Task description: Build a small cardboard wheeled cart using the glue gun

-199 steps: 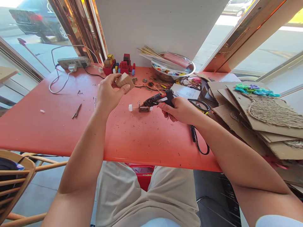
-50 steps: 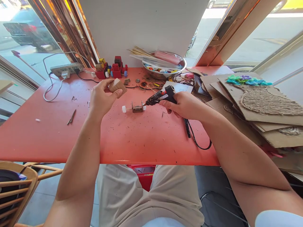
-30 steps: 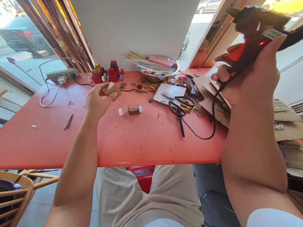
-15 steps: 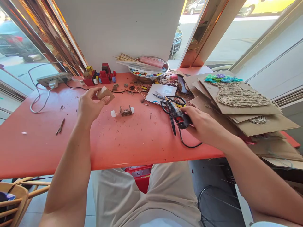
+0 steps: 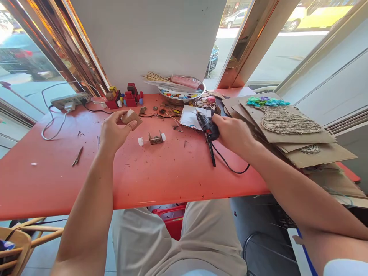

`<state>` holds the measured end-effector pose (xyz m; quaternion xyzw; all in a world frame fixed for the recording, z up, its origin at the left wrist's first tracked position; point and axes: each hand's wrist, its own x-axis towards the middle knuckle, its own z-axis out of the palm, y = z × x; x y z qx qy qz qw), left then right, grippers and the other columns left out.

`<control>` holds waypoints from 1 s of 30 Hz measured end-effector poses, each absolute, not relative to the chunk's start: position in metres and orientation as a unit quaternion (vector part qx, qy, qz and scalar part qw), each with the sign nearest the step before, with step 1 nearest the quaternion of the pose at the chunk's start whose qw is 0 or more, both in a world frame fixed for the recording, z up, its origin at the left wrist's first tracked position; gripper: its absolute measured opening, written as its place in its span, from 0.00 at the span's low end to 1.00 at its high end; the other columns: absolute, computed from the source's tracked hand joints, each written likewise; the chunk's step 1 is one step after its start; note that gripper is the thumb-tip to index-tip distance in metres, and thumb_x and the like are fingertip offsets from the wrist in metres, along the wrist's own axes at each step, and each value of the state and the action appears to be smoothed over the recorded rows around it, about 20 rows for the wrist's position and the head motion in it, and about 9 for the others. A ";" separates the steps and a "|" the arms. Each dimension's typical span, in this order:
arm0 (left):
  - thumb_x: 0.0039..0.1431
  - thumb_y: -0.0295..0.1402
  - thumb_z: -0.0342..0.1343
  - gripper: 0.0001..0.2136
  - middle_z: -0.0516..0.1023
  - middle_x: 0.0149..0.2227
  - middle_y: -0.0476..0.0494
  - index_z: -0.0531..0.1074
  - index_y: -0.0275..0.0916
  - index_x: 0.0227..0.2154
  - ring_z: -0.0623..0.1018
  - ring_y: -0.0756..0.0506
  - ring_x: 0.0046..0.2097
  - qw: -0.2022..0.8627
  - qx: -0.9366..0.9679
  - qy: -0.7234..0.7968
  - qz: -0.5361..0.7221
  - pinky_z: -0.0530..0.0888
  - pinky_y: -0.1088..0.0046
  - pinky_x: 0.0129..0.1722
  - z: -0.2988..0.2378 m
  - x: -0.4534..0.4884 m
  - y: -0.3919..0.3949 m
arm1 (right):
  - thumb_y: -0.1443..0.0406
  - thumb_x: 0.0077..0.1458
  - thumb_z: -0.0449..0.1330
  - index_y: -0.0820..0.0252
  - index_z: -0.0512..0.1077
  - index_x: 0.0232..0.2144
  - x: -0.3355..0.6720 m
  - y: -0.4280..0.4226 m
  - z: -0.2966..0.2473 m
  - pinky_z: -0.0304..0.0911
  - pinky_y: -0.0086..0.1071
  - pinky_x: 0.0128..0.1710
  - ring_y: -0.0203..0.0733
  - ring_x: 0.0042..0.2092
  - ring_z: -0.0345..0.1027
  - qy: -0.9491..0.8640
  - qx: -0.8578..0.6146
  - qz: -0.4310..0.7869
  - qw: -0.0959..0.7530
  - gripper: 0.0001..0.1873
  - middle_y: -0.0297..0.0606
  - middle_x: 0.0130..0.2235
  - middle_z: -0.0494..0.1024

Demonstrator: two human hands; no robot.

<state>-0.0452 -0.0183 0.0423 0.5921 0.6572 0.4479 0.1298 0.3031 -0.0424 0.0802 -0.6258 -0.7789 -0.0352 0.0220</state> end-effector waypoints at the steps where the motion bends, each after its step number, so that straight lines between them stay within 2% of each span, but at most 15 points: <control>1: 0.49 0.38 0.69 0.19 0.87 0.47 0.43 0.81 0.48 0.46 0.85 0.34 0.52 0.128 0.594 0.657 0.447 0.80 0.51 0.57 0.041 -0.046 -0.018 | 0.72 0.60 0.54 0.57 0.74 0.49 0.310 -0.039 0.084 0.55 0.39 0.34 0.60 0.43 0.79 -0.773 -0.632 -0.043 0.032 0.18 0.57 0.47 0.85; 5: 0.50 0.38 0.69 0.19 0.87 0.47 0.43 0.81 0.48 0.47 0.85 0.34 0.51 0.125 0.598 0.655 0.445 0.81 0.50 0.56 0.038 -0.047 -0.018 | 0.68 0.61 0.56 0.56 0.75 0.47 0.333 -0.019 0.084 0.56 0.39 0.35 0.58 0.41 0.77 -0.767 -0.631 -0.078 0.084 0.13 0.55 0.45 0.84; 10: 0.49 0.39 0.70 0.18 0.87 0.45 0.45 0.81 0.49 0.46 0.85 0.35 0.49 0.127 0.598 0.651 0.451 0.82 0.51 0.55 0.037 -0.050 -0.016 | 0.69 0.58 0.60 0.56 0.75 0.42 0.341 -0.010 0.062 0.60 0.42 0.37 0.64 0.44 0.78 -0.750 -0.659 -0.053 0.040 0.09 0.55 0.45 0.83; 15: 0.48 0.41 0.71 0.20 0.88 0.45 0.44 0.81 0.48 0.46 0.85 0.35 0.49 0.138 0.598 0.647 0.451 0.82 0.51 0.55 0.040 -0.049 -0.018 | 0.66 0.60 0.61 0.56 0.74 0.49 0.327 -0.037 0.063 0.67 0.41 0.40 0.63 0.48 0.78 -0.740 -0.668 -0.037 0.067 0.14 0.54 0.52 0.80; 25: 0.50 0.38 0.70 0.23 0.87 0.49 0.42 0.82 0.42 0.51 0.84 0.37 0.52 0.207 0.657 0.595 0.415 0.79 0.54 0.59 0.047 -0.042 -0.023 | 0.64 0.64 0.60 0.65 0.71 0.53 0.289 -0.051 0.064 0.70 0.41 0.43 0.62 0.50 0.79 -0.763 -0.643 0.012 -0.069 0.17 0.61 0.52 0.77; 30: 0.48 0.36 0.71 0.24 0.87 0.51 0.41 0.82 0.40 0.51 0.84 0.37 0.53 0.243 0.695 0.549 0.396 0.78 0.54 0.60 0.038 -0.034 -0.023 | 0.62 0.60 0.66 0.65 0.73 0.52 0.294 -0.051 0.071 0.71 0.43 0.46 0.63 0.53 0.77 -0.781 -0.614 -0.015 -0.113 0.20 0.60 0.51 0.79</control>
